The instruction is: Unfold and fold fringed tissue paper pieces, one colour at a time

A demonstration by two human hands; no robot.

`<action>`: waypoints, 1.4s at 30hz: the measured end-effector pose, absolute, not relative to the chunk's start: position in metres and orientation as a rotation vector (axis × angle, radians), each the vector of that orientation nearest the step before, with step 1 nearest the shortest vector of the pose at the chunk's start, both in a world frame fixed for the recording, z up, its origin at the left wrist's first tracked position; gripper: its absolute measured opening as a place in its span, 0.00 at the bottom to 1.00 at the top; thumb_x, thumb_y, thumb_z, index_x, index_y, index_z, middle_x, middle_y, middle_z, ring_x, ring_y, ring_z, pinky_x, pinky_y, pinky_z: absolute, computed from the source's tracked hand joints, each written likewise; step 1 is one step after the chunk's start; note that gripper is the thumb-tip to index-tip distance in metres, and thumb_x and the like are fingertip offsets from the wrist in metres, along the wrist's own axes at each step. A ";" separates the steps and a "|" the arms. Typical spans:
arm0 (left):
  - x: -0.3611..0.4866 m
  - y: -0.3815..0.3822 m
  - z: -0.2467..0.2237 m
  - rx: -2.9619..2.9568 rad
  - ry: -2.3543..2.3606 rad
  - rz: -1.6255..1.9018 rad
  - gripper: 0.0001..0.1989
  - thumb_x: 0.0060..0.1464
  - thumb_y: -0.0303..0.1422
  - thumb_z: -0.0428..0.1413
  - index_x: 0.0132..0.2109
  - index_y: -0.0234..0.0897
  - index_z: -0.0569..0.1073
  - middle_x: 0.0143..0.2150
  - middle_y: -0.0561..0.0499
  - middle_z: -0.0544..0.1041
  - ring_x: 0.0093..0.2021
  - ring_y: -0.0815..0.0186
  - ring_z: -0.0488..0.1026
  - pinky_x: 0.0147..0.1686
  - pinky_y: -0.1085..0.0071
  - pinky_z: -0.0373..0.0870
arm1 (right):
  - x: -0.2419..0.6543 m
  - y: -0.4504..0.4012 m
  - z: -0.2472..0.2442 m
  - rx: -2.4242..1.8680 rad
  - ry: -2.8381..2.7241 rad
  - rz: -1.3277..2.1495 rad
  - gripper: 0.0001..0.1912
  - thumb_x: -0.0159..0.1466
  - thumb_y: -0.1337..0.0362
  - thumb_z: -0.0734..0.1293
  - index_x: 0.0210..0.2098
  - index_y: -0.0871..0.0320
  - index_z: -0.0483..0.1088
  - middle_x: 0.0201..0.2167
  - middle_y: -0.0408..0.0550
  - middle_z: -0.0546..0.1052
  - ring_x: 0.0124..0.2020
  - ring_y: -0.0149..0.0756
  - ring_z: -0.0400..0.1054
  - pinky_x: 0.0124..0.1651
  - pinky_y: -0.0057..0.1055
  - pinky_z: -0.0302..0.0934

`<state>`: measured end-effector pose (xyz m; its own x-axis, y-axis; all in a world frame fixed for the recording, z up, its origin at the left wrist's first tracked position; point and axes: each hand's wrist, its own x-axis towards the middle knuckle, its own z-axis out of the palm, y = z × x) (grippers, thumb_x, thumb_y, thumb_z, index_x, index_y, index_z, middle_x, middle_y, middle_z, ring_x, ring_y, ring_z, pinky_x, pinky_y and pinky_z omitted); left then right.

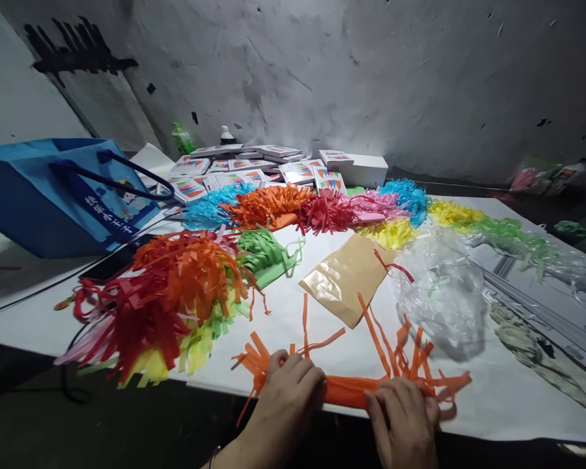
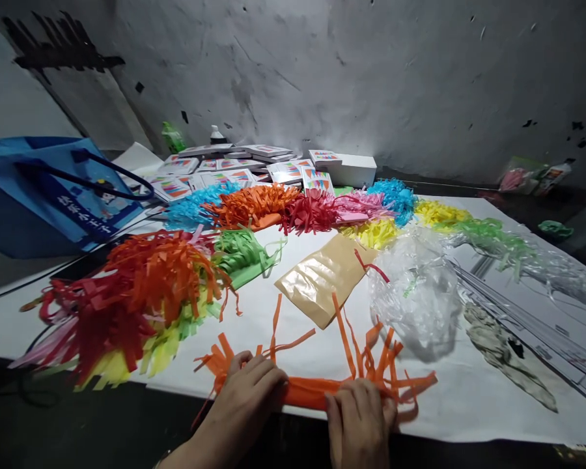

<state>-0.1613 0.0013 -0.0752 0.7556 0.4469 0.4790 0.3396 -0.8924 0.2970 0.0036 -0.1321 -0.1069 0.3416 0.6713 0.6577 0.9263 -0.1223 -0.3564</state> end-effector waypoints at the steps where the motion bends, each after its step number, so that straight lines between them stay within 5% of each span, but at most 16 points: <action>1: -0.158 0.002 -0.075 2.762 0.677 0.818 0.13 0.66 0.24 0.47 0.33 0.38 0.69 0.28 0.54 0.72 0.30 0.63 0.66 0.45 0.60 0.54 | 0.004 -0.128 -0.105 -1.913 -1.393 -0.454 0.14 0.72 0.62 0.61 0.29 0.55 0.67 0.26 0.42 0.74 0.33 0.39 0.69 0.46 0.41 0.50; 6: -0.153 0.006 -0.072 2.756 0.532 0.843 0.10 0.64 0.22 0.50 0.36 0.39 0.72 0.38 0.51 0.76 0.39 0.62 0.69 0.49 0.59 0.55 | 0.013 -0.119 -0.103 -1.755 -1.545 -0.578 0.12 0.72 0.69 0.58 0.41 0.58 0.72 0.38 0.49 0.78 0.41 0.40 0.72 0.51 0.41 0.53; 11: -0.165 0.008 -0.072 2.773 0.192 0.776 0.06 0.64 0.26 0.51 0.40 0.39 0.72 0.34 0.53 0.76 0.38 0.63 0.68 0.49 0.60 0.56 | 0.022 -0.140 -0.105 -1.604 -1.774 -0.466 0.09 0.70 0.67 0.62 0.43 0.58 0.75 0.40 0.48 0.80 0.44 0.41 0.73 0.58 0.44 0.52; 21: -0.166 0.000 -0.066 2.649 0.517 0.692 0.08 0.63 0.25 0.50 0.34 0.38 0.68 0.37 0.50 0.73 0.38 0.62 0.67 0.43 0.62 0.58 | 0.005 -0.139 -0.103 -1.721 -1.420 -0.363 0.10 0.69 0.67 0.64 0.31 0.55 0.71 0.32 0.44 0.77 0.38 0.39 0.72 0.56 0.46 0.50; 27: -0.162 0.002 -0.067 2.700 0.445 0.684 0.09 0.64 0.24 0.50 0.36 0.39 0.71 0.36 0.52 0.75 0.38 0.62 0.67 0.46 0.61 0.56 | 0.009 -0.140 -0.105 -1.638 -1.680 -0.415 0.11 0.68 0.73 0.61 0.42 0.58 0.74 0.39 0.48 0.79 0.43 0.39 0.73 0.58 0.44 0.51; 34: -0.169 0.005 -0.072 2.697 0.226 0.901 0.08 0.65 0.27 0.52 0.37 0.40 0.73 0.32 0.55 0.77 0.37 0.65 0.70 0.50 0.61 0.56 | 0.015 -0.148 -0.101 -1.552 -1.758 -0.416 0.08 0.66 0.72 0.66 0.42 0.57 0.75 0.36 0.45 0.80 0.40 0.39 0.73 0.61 0.45 0.50; 42: -0.165 0.001 -0.052 2.500 0.511 0.544 0.07 0.60 0.24 0.52 0.33 0.38 0.69 0.38 0.50 0.74 0.41 0.61 0.69 0.44 0.60 0.61 | -0.004 -0.140 -0.109 -1.795 -1.342 -0.364 0.09 0.66 0.68 0.64 0.30 0.53 0.71 0.34 0.43 0.77 0.40 0.40 0.72 0.63 0.48 0.45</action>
